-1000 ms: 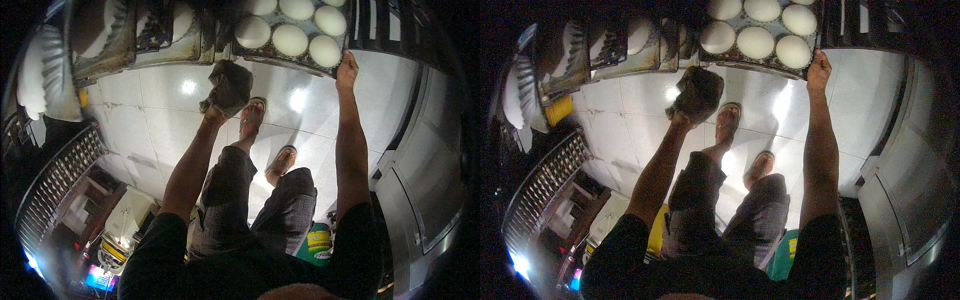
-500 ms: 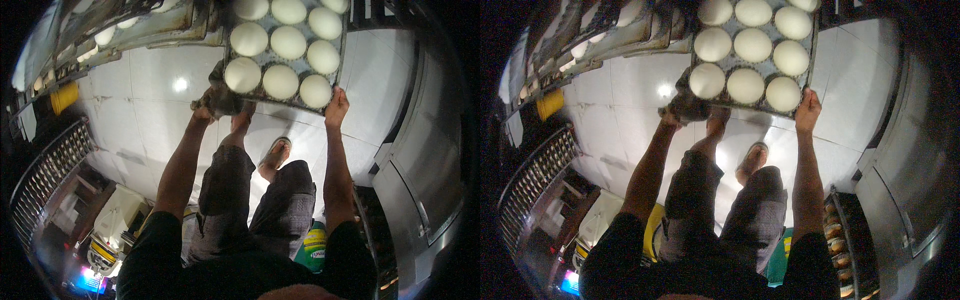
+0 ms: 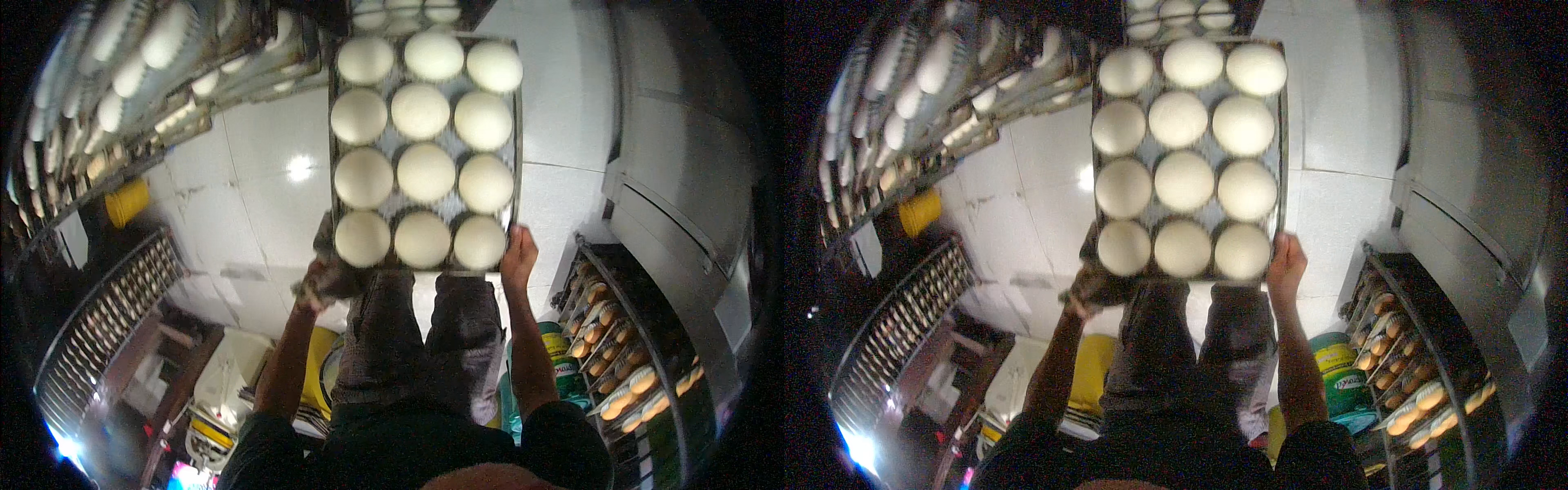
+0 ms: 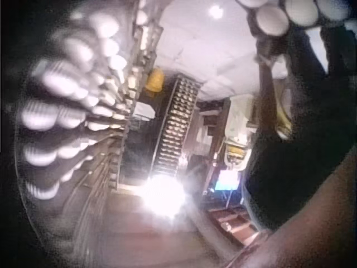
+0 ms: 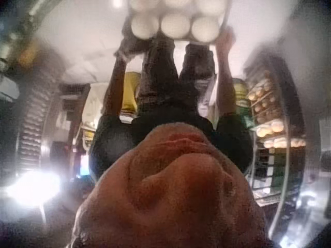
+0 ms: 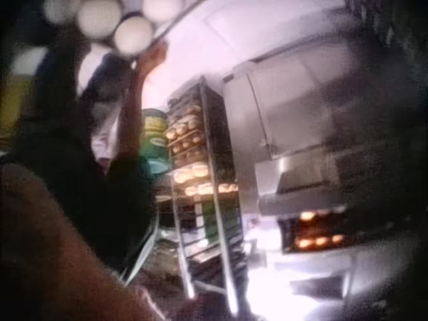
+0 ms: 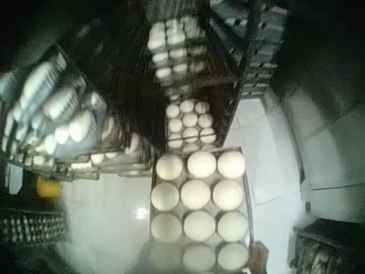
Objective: The person places trays of dough into a commercial oven and removes trays of baked buns using a cloth and an oven mitt.
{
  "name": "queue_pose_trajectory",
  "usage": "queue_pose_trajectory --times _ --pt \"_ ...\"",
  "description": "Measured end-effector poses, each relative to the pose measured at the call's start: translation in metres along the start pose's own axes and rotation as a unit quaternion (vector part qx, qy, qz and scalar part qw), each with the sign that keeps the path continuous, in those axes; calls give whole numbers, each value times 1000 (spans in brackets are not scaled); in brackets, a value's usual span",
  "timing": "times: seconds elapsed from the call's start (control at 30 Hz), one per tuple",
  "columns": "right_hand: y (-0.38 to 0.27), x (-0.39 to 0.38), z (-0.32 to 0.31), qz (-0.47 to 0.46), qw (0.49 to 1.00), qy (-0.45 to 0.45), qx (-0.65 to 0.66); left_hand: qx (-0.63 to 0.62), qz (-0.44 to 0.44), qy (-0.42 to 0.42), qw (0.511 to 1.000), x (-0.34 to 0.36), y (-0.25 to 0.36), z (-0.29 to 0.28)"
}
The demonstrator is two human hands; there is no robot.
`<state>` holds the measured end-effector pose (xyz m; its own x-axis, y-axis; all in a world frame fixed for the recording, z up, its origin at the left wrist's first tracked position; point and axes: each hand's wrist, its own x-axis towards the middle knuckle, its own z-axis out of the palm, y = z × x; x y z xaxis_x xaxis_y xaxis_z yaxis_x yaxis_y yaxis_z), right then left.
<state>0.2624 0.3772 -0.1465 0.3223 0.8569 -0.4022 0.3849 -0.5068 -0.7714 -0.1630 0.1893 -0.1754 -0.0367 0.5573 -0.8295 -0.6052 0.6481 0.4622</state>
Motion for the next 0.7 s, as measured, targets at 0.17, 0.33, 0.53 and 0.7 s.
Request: queue_pose_trajectory --times 0.17,0.33,0.53,0.7 --pt "-87 -120 -89 28 998 51 38 81 -77 -7 994 -113 46 -10" --pt "-200 -197 -148 56 989 100 89 156 -114 -75 978 -140 105 3" --pt "-292 -262 -154 -2 966 211 148 236 -51 -194 951 -83 183 46" --pt "-274 -257 -109 -82 957 235 152 228 37 -269 935 16 179 68"
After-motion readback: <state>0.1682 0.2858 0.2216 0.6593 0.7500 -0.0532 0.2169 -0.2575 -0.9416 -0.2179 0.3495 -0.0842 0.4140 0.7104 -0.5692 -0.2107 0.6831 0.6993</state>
